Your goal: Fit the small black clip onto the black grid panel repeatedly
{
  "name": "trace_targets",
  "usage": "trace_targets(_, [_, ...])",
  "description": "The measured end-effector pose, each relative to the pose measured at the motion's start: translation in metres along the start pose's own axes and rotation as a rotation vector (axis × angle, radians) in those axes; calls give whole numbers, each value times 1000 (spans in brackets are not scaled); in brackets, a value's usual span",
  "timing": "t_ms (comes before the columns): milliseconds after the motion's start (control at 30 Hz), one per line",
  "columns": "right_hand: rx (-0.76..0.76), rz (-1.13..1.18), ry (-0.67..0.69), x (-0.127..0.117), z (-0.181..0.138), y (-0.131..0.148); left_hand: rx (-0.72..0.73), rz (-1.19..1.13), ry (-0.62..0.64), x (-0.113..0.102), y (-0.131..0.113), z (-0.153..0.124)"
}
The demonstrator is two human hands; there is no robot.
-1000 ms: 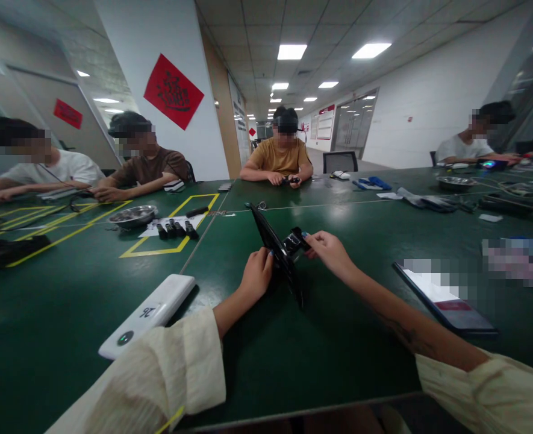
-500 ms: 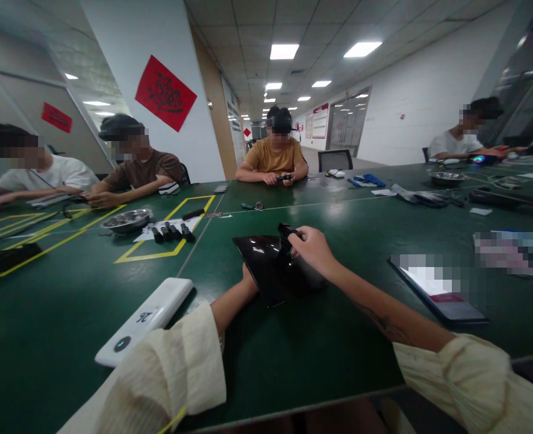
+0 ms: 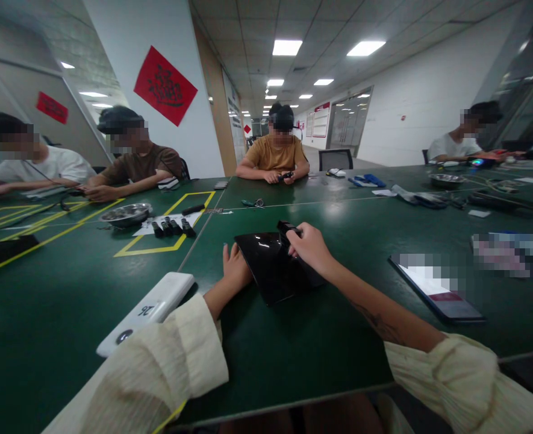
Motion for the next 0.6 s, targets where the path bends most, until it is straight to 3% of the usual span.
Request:
trace_targets(133, [-23, -81, -55, -4, 4, 2, -184, 150, 7, -18, 33, 3])
trace_targets(267, [-33, -251, -78, 4, 10, 9, -387, 28, -75, -24, 61, 3])
trace_targets(433, [-51, -509, -69, 22, 6, 27, -319, -16, -191, -28, 57, 4])
trace_targets(600, [-111, -718, -135, 25, -27, 47, -317, -74, -217, -27, 56, 3])
Point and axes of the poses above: each hand's wrist, its own z-axis towards the middle knuckle, its own x-axis out of the palm, y = z × x, the point moved 9 cm from there along z, towards the middle knuckle, and after that the axes turned 9 degrees about x, right-handed, at the moved point
